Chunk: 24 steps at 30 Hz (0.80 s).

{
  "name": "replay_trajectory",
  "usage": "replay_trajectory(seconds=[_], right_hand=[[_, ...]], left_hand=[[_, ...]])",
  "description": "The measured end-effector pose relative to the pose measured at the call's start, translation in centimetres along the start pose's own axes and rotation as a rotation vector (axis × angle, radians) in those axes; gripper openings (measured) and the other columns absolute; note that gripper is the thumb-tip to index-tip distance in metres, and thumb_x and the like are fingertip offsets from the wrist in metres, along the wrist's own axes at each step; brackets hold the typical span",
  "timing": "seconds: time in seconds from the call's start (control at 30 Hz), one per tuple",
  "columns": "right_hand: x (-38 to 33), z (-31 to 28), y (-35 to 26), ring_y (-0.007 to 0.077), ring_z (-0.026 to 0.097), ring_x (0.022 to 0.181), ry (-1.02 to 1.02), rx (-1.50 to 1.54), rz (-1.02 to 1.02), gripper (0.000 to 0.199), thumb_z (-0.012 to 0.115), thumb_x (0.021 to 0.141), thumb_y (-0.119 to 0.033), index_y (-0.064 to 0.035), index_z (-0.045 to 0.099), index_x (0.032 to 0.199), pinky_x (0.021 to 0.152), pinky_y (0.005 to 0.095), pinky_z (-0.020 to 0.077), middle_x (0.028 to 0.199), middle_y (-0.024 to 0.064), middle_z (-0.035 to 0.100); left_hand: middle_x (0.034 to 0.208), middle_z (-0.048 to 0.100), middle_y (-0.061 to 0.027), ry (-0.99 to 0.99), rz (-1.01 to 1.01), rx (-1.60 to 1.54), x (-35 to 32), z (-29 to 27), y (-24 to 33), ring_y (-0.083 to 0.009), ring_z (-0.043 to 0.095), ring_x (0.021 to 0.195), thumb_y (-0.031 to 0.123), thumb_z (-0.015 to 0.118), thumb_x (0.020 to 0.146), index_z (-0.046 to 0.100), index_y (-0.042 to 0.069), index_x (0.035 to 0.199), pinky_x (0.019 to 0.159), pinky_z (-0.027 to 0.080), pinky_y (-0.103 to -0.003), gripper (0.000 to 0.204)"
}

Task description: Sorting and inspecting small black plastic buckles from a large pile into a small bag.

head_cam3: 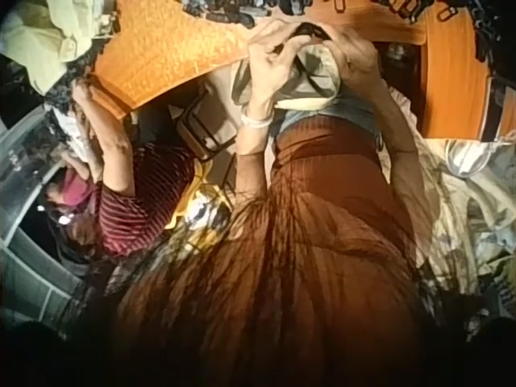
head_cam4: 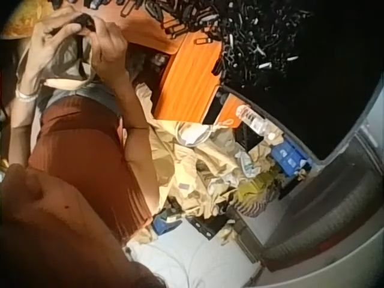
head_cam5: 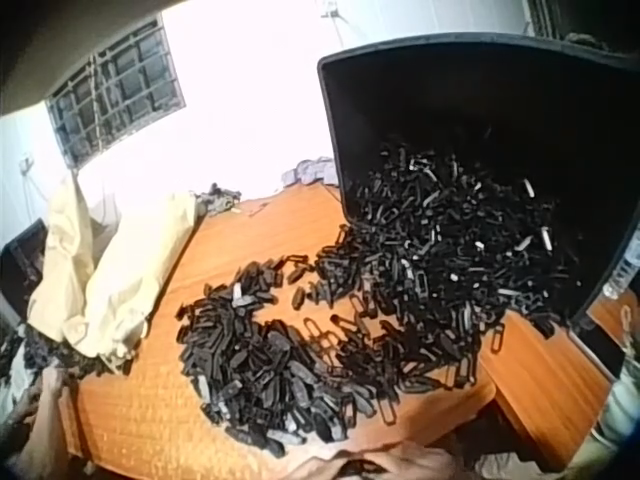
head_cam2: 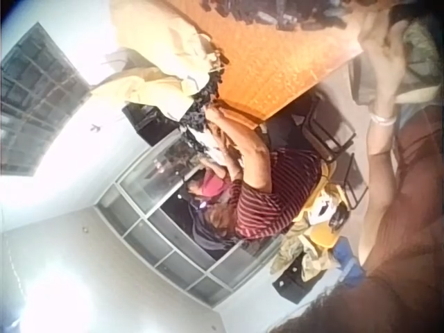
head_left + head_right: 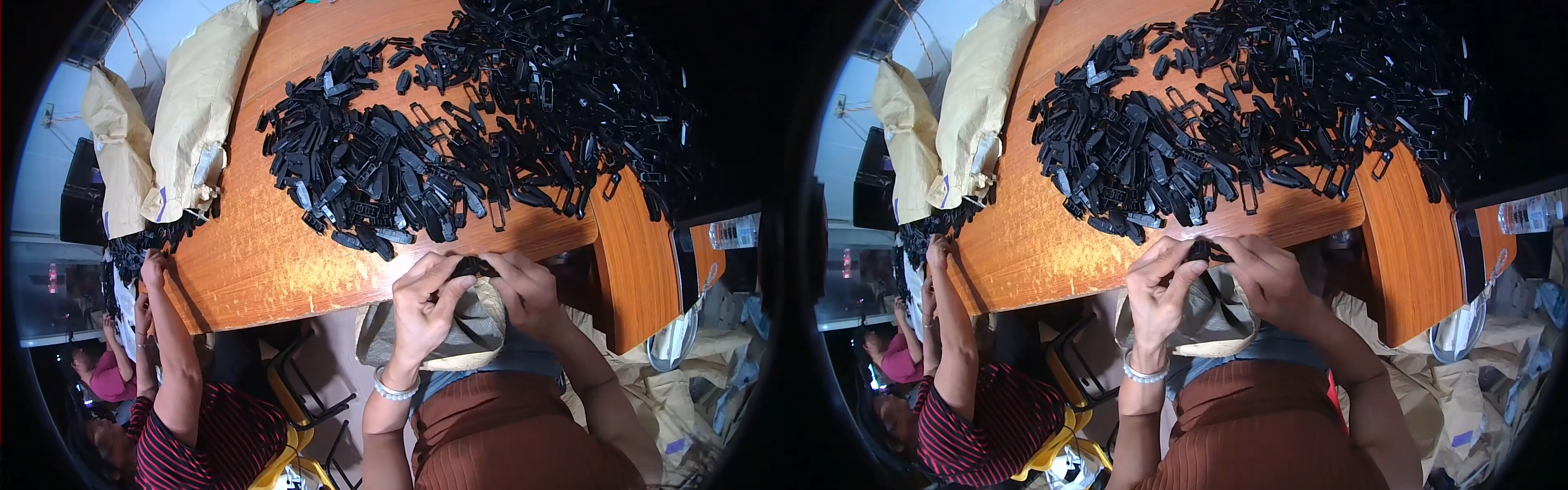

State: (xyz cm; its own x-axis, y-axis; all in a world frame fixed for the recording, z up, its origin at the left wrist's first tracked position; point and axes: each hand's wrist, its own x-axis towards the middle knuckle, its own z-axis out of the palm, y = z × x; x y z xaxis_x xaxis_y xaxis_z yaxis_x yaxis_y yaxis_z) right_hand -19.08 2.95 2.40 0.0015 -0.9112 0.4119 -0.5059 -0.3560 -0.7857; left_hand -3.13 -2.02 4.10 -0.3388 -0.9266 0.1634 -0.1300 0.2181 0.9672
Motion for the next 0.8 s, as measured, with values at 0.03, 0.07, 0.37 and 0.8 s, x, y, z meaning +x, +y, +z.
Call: replay_trajectory(seconds=[0.03,0.07,0.37,0.8], right_hand=[[-0.1,0.0,0.0,0.0278,0.058,0.071,0.002,-0.001,0.002,0.032,0.053,0.077,0.004,0.0043,0.057,0.109,0.063,0.0349,0.0463,0.085,0.0158,0.058],[-0.1,-0.1,0.0,0.0299,0.058,0.076,-0.035,-0.042,-0.016,0.033,0.055,0.077,0.002,0.006,0.055,0.11,0.067,0.0363,0.0472,0.088,0.0172,0.057],[-0.3,0.8,0.2,0.0279,0.059,0.081,-0.026,-0.027,-0.008,0.036,0.06,0.075,0.003,0.0056,0.056,0.111,0.07,0.0339,0.0487,0.095,0.0156,0.055],[-0.9,0.6,2.4,0.0113,0.054,0.075,-0.099,0.669,0.302,0.015,0.059,0.076,0.007,0.0039,0.063,0.091,0.062,0.0222,0.0424,0.085,0.0086,0.057]], left_hand=[[0.071,0.057,-0.007,-0.003,-0.001,0.0,-0.1,0.0,-0.1,-0.0108,0.05,0.059,-0.003,0.065,0.075,0.065,-0.005,0.093,0.055,0.039,-0.022,0.019],[0.07,0.056,-0.0069,-0.005,-0.02,0.001,-0.2,0.1,-0.2,-0.0109,0.049,0.059,-0.003,0.065,0.075,0.065,-0.005,0.093,0.054,0.039,-0.022,0.018],[0.081,0.056,-0.0039,0.025,-0.244,-0.2,-1.2,1.8,-0.6,-0.0069,0.053,0.056,0.001,0.061,0.083,0.061,-0.004,0.107,0.053,0.039,-0.018,0.025],[0.075,0.058,-0.0086,-0.096,-0.438,-0.864,-1.7,0.6,-3.2,-0.0151,0.055,0.055,0.019,0.056,0.09,0.059,-0.01,0.102,0.049,0.044,-0.022,0.031]])
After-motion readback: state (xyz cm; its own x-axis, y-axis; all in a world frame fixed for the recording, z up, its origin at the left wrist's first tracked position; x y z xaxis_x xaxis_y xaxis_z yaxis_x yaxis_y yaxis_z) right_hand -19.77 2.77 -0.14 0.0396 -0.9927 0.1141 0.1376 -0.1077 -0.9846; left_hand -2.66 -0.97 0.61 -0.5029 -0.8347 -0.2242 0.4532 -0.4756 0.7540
